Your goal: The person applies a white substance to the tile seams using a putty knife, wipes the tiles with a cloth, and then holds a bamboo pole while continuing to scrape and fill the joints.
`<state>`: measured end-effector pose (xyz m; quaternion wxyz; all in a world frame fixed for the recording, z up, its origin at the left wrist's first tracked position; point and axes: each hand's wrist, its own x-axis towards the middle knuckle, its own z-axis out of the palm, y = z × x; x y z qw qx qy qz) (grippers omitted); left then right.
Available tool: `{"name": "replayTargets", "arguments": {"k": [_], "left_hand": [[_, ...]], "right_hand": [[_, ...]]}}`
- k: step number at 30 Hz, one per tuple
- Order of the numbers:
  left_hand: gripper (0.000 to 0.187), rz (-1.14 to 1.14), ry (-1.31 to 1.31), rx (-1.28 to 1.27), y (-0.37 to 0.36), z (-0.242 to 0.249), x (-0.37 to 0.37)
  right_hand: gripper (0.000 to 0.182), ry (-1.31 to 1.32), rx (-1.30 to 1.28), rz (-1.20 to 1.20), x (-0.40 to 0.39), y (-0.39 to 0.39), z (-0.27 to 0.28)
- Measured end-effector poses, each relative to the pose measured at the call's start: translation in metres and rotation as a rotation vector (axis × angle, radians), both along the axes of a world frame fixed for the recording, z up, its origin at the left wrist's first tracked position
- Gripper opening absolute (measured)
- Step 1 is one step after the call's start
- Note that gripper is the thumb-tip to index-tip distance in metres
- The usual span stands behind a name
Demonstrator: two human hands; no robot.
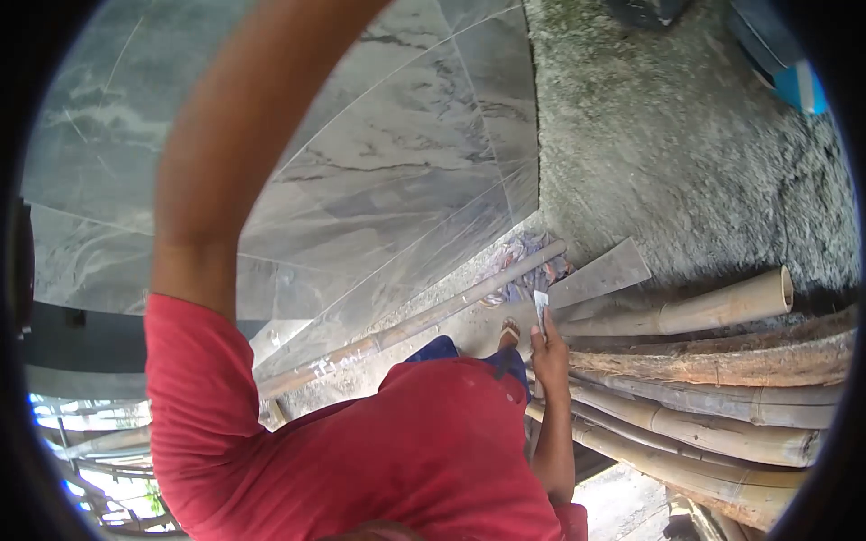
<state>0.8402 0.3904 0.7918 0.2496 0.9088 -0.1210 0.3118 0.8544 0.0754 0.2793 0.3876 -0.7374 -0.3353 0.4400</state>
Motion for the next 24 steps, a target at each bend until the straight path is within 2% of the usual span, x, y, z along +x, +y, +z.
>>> {"name": "replayTargets", "arguments": {"k": [2,3,5,6,7,10,11,12,13,14,16,18,21,24], "left_hand": [[0.077,-0.002,-0.041,-0.016,-0.005,-0.067,-0.05],[0.052,0.277,-0.181,0.068,-0.002,-0.13,-0.046],[0.056,0.36,0.222,-0.244,-0.028,-0.218,-0.119],[0.056,0.392,0.336,-0.395,-0.039,-0.28,-0.153],[0.054,0.526,0.515,-0.527,-0.06,-0.331,-0.191],[0.054,0.767,0.747,-0.749,-0.141,-0.49,-0.318],[0.057,0.918,0.83,-1.026,-0.175,-0.504,-0.351],[0.057,1.043,0.701,-1.42,-0.209,-0.521,-0.383],[0.054,1.28,0.675,-1.332,-0.24,-0.521,-0.406],[0.055,1.43,0.59,-1.354,-0.269,-0.535,-0.433],[0.05,1.638,0.508,-1.337,-0.311,-0.541,-0.467],[0.046,1.716,0.402,-1.409,-0.328,-0.546,-0.486],[0.049,1.695,0.312,-1.463,-0.321,-0.544,-0.494],[0.051,1.602,0.251,-1.505,-0.291,-0.511,-0.493]], "right_hand": [[0.055,0.212,-0.049,-0.039,-0.006,0.015,0.019],[0.053,0.264,-0.033,-0.07,-0.012,0.023,0.016],[0.052,0.312,-0.062,-0.013,-0.018,0.035,0.008],[0.052,0.361,-0.095,0.002,-0.021,0.04,0.004],[0.052,0.351,-0.102,0.044,-0.025,0.045,0.001],[0.05,0.386,-0.208,0.184,-0.035,0.061,-0.007],[0.048,0.373,-0.238,0.245,-0.04,0.066,-0.008],[0.047,0.36,-0.267,0.299,-0.044,0.072,-0.009],[0.047,0.347,-0.281,0.304,-0.049,0.078,-0.008],[0.047,0.332,-0.274,0.339,-0.055,0.085,-0.005],[0.048,0.302,-0.283,0.373,-0.068,0.103,0.0],[0.05,0.307,-0.223,0.361,-0.086,0.127,0.004],[0.05,0.373,-0.14,0.277,-0.112,0.164,0.002],[0.049,0.433,-0.09,0.149,-0.138,0.203,0.003]]}}
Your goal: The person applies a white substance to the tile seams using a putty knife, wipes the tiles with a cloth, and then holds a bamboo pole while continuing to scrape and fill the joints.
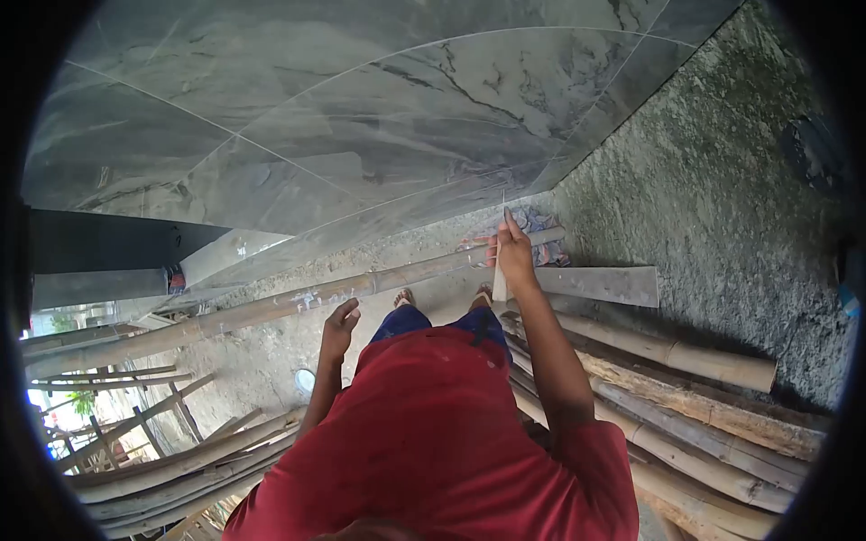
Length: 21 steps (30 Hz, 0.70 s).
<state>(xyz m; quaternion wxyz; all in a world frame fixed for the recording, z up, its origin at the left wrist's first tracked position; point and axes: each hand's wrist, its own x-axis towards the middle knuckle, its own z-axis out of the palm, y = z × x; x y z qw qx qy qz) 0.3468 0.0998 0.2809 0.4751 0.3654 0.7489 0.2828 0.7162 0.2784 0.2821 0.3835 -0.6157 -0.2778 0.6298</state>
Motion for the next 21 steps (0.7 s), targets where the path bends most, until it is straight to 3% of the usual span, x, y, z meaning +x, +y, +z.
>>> {"name": "replayTargets", "arguments": {"k": [4,8,14,15,17,18,20,21], "left_hand": [[0.046,-0.062,-0.007,0.208,0.033,0.036,-0.04],[0.046,-0.273,0.494,0.608,0.085,0.109,-0.099],[0.046,-0.166,0.891,1.146,0.162,0.192,-0.163],[0.046,-0.191,0.896,1.135,0.17,0.2,-0.166],[0.059,-0.113,0.838,1.407,0.188,0.21,-0.168],[0.059,-0.118,0.852,1.408,0.194,0.209,-0.167],[0.077,0.076,0.871,1.507,0.2,0.206,-0.161],[0.091,0.159,0.926,1.395,0.2,0.197,-0.165]], "right_hand": [[0.048,0.171,0.042,-0.215,-0.044,0.032,0.011],[0.047,0.159,-0.021,-0.341,-0.105,0.024,0.005],[0.05,0.262,-0.206,-0.256,-0.221,-0.051,-0.055],[0.05,0.294,-0.235,-0.218,-0.241,-0.069,-0.061],[0.05,0.344,-0.262,-0.179,-0.272,-0.098,-0.065],[0.05,0.338,-0.292,-0.152,-0.28,-0.11,-0.065],[0.049,0.332,-0.311,-0.1,-0.284,-0.119,-0.063],[0.049,0.307,-0.311,-0.137,-0.278,-0.118,-0.056]]}}
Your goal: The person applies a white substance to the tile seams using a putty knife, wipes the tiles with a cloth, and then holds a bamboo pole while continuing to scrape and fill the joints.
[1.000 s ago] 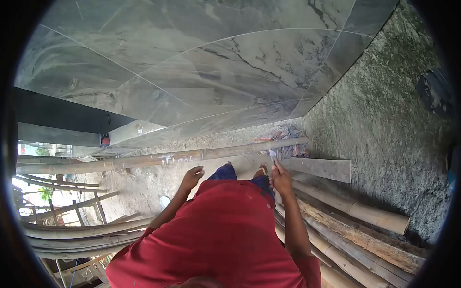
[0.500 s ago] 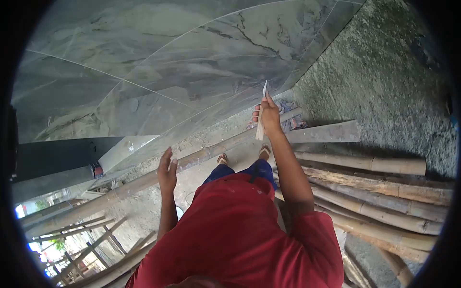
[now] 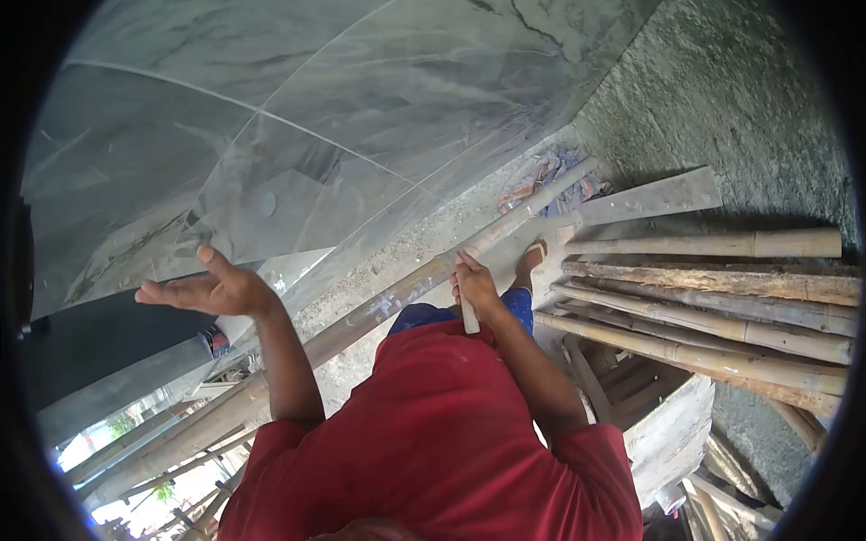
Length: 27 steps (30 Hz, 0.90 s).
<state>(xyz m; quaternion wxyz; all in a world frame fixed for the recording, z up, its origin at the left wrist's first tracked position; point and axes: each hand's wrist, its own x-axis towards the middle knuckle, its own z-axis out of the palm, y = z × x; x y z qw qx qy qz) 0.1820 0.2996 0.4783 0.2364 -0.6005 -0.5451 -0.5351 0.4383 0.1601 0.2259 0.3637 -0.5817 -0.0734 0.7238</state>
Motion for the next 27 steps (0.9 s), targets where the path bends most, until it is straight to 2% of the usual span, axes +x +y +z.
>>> {"name": "replayTargets", "arguments": {"k": [1,3,4,6,7,10,12,14,15,16,18,19,21,25,27], "left_hand": [[0.091,0.023,0.002,0.012,0.001,-0.009,0.0],[0.093,0.059,-0.252,-0.063,0.003,-0.028,0.007],[0.093,0.077,-0.255,-0.054,0.002,-0.038,0.008],[0.097,0.092,-0.362,-0.222,-0.001,-0.058,0.011],[0.097,0.105,-0.374,-0.209,-0.004,-0.065,0.01],[0.096,0.076,-0.454,-0.312,-0.01,-0.086,0.012],[0.096,0.009,-0.602,-0.389,-0.017,-0.107,0.02],[0.09,-0.083,-0.782,-0.622,-0.028,-0.135,0.04],[0.087,-0.278,-1.175,-0.686,-0.034,-0.14,0.06],[0.083,-0.397,-1.368,-0.826,-0.038,-0.183,0.071],[0.065,-0.41,-1.227,-1.139,-0.04,-0.229,0.095],[0.065,-0.41,-1.238,-1.134,-0.039,-0.231,0.102],[0.052,-0.624,-1.608,-1.318,-0.039,-0.233,0.112],[0.038,-0.517,-1.729,-1.155,-0.021,-0.24,0.112],[0.035,-0.617,-1.694,-1.101,-0.008,-0.251,0.098]], "right_hand": [[0.049,-0.03,-0.008,-0.03,0.007,0.0,0.005],[0.049,-0.1,0.054,-0.078,0.026,-0.001,0.005],[0.05,-0.142,0.074,-0.095,0.037,-0.004,0.008],[0.051,-0.19,0.139,-0.159,0.059,-0.006,0.023],[0.053,-0.302,0.112,-0.129,0.069,-0.007,0.03],[0.051,-0.424,0.131,-0.135,0.087,-0.011,0.026],[0.052,-0.63,0.334,-0.15,0.087,-0.009,0.026],[0.051,-0.64,0.361,-0.032,0.074,0.003,0.036],[0.051,-0.642,0.381,0.064,0.061,0.013,0.041],[0.048,-0.599,0.442,0.096,0.046,0.02,0.039],[0.043,-0.534,0.556,0.173,0.014,0.038,0.034],[0.041,-0.513,0.606,0.22,-0.002,0.049,0.033],[0.038,-0.425,0.522,0.308,-0.022,0.074,0.033],[0.029,-0.371,0.45,0.39,-0.043,0.111,0.027],[0.024,-0.379,0.458,0.357,-0.05,0.125,0.015]]}}
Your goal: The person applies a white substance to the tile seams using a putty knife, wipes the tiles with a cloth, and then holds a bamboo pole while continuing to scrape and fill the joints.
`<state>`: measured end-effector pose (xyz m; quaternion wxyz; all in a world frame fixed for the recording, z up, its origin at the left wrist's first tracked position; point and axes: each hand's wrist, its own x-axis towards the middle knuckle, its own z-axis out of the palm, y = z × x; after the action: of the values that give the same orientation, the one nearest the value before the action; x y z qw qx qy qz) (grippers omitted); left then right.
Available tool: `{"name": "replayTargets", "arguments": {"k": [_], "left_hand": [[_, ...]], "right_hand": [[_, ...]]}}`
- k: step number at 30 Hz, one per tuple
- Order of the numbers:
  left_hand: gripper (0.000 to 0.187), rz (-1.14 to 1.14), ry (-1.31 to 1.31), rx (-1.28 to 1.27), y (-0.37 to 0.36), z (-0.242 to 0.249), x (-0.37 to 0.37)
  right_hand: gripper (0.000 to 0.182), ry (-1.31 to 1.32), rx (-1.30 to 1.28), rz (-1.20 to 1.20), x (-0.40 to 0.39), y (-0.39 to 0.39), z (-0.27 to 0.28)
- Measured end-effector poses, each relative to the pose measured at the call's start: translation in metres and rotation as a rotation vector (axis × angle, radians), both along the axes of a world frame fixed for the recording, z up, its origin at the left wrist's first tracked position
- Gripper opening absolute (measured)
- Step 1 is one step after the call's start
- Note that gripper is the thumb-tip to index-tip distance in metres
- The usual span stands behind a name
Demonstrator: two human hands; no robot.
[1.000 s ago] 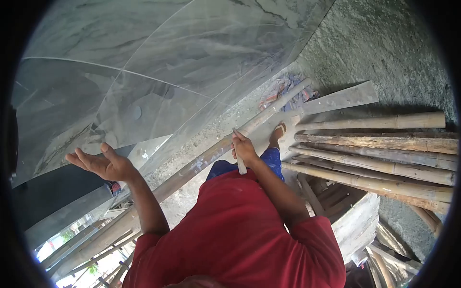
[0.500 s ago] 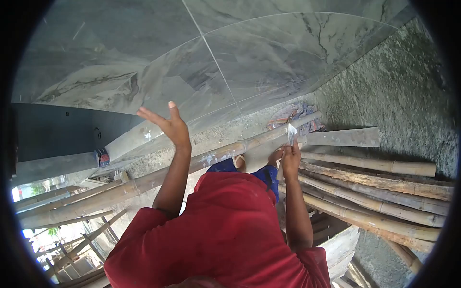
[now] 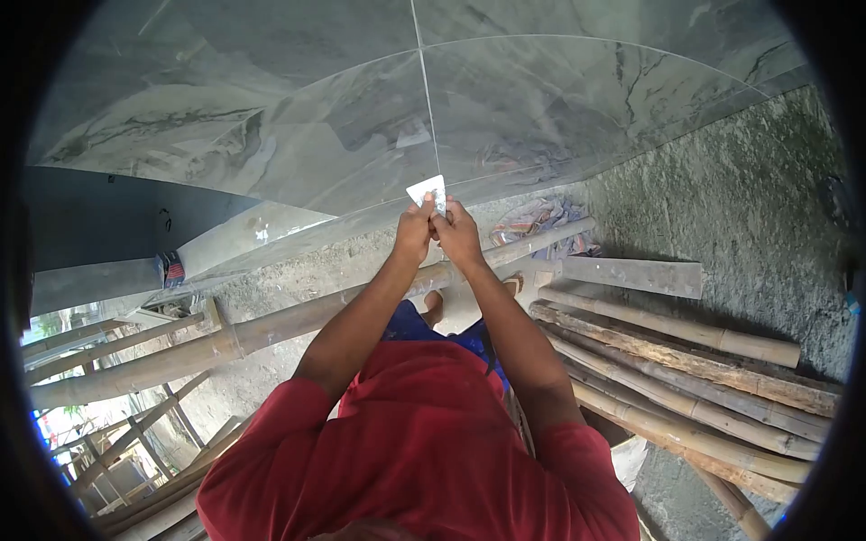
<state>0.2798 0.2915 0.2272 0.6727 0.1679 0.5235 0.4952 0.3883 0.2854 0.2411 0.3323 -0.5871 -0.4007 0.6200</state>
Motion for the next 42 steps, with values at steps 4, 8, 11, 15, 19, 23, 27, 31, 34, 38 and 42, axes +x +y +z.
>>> {"name": "replayTargets", "arguments": {"k": [4,8,11,15,19,23,27,31,34,38,42], "left_hand": [[0.035,-0.048,-0.044,0.018,0.017,0.0,-0.008],[0.034,-0.047,-0.026,0.036,0.027,-0.028,-0.006],[0.032,0.068,0.003,0.031,0.031,-0.044,0.001],[0.03,0.111,0.038,0.053,0.031,-0.052,-0.003],[0.029,0.133,0.037,0.121,0.036,-0.03,-0.002],[0.029,0.101,0.039,0.155,0.036,-0.037,-0.006],[0.027,0.103,0.032,0.163,0.04,-0.025,-0.006],[0.027,0.059,0.09,0.172,0.038,-0.032,-0.012],[0.028,0.09,0.063,0.14,0.037,-0.032,-0.008],[0.028,0.097,0.018,0.23,0.035,-0.005,-0.011],[0.028,0.05,0.053,0.231,0.038,-0.027,-0.012]], "right_hand": [[0.023,0.135,0.027,-0.068,-0.01,0.021,-0.019],[0.031,-0.143,0.115,-0.068,-0.016,0.035,-0.04],[0.038,-0.092,0.251,-0.148,-0.022,0.04,-0.081],[0.039,-0.136,0.249,-0.151,-0.027,0.039,-0.075],[0.038,-0.05,0.269,-0.189,-0.033,0.041,-0.059],[0.038,-0.016,0.315,-0.186,-0.033,0.041,-0.06],[0.036,-0.063,0.37,-0.208,-0.034,0.045,-0.052],[0.033,0.035,0.271,-0.15,-0.034,0.044,-0.052],[0.033,-0.044,0.354,-0.215,-0.04,0.041,-0.066],[0.04,-0.076,0.35,-0.209,-0.036,0.04,-0.033],[0.042,-0.028,0.282,-0.178,-0.038,0.043,-0.064]]}}
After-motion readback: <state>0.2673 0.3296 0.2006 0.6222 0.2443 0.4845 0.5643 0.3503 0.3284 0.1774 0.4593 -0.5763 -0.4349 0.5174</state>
